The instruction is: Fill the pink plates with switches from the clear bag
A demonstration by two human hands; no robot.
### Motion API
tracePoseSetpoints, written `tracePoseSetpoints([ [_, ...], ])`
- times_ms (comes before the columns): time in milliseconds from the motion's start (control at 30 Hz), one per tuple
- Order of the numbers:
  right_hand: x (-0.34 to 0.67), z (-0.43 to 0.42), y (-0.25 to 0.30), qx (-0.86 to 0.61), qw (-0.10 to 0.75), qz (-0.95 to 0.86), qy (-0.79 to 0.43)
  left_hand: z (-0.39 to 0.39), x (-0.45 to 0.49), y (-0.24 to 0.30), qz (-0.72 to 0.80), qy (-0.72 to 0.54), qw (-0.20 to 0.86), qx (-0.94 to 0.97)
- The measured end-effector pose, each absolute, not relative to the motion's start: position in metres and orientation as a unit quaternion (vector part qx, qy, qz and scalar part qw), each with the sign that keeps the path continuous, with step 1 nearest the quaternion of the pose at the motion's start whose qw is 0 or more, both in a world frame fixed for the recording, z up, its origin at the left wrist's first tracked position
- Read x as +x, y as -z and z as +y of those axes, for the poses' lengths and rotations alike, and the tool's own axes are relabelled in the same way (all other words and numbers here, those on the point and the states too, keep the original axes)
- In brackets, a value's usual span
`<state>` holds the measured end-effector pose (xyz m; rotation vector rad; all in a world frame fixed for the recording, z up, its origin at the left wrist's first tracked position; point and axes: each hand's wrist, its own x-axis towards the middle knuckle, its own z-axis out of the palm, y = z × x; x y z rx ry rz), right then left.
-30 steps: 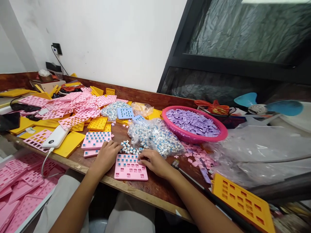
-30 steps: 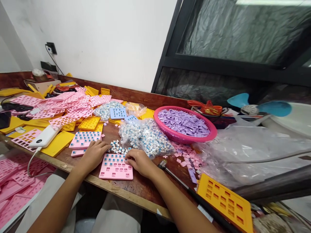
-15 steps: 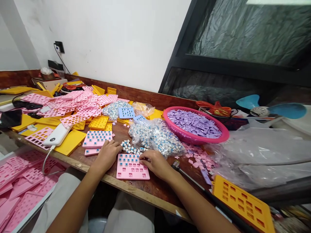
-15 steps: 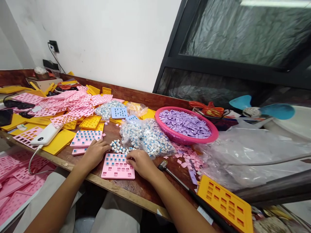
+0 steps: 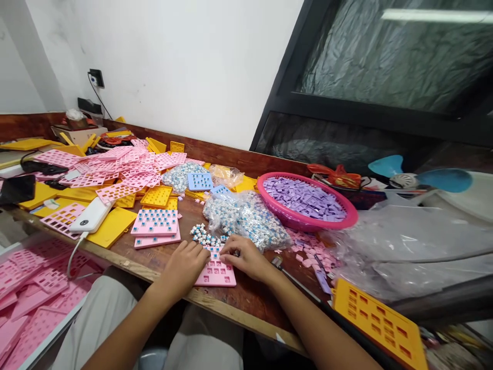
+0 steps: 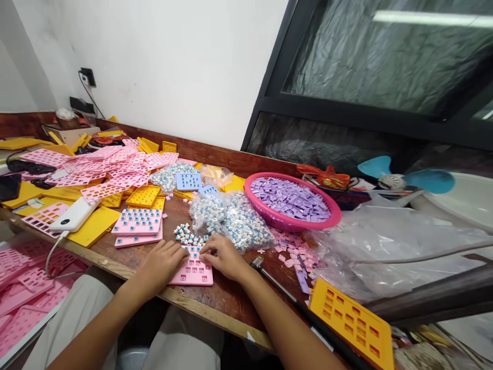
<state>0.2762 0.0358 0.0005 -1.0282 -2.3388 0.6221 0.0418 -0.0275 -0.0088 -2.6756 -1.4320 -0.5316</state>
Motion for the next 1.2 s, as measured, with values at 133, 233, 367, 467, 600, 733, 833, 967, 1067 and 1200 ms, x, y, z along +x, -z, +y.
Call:
tracePoseSetpoints([
  [133, 0.287, 0.049, 0.004, -0.398, 0.303, -0.849, -0.173, -0.027, 0.046, 0.019, -0.469, 0.143, 0.072, -0.868],
  [233, 0.290, 0.054, 0.009, -0.375, 0.239, -0.882, -0.156, -0.025, 0.043, 0.018, -0.469, 0.135, 0.064, -0.871],
  [367, 0.288, 0.054, 0.008, -0.351, 0.183, -0.906, -0.150, -0.025, 0.037, 0.012, -0.478, 0.151, 0.014, -0.865],
  [467, 0.287, 0.054, 0.005, -0.365, 0.184, -0.900, -0.152, -0.029, 0.036, 0.007, -0.483, 0.187, -0.009, -0.855],
  [600, 0.288, 0.054, 0.004, -0.398, 0.191, -0.880, -0.176, -0.035, 0.039, 0.006, -0.487, 0.231, -0.005, -0.842],
  [733, 0.290, 0.054, 0.003, -0.394, 0.205, -0.879, -0.175, -0.033, 0.042, 0.011, -0.482, 0.232, -0.014, -0.845],
  [833, 0.292, 0.054, 0.001, -0.382, 0.216, -0.883, -0.170, -0.031, 0.040, 0.014, -0.476, 0.231, -0.017, -0.848],
  [967, 0.295, 0.054, -0.001, -0.385, 0.173, -0.895, -0.145, -0.030, 0.037, 0.015, -0.471, 0.239, -0.023, -0.849],
  [1067, 0.294, 0.054, 0.000, -0.397, 0.147, -0.896, -0.131, -0.030, 0.038, 0.016, -0.477, 0.242, -0.032, -0.845],
  [1200, 0.291, 0.053, 0.001, -0.409, 0.146, -0.891, -0.133, -0.029, 0.039, 0.018, -0.495, 0.253, -0.048, -0.830],
])
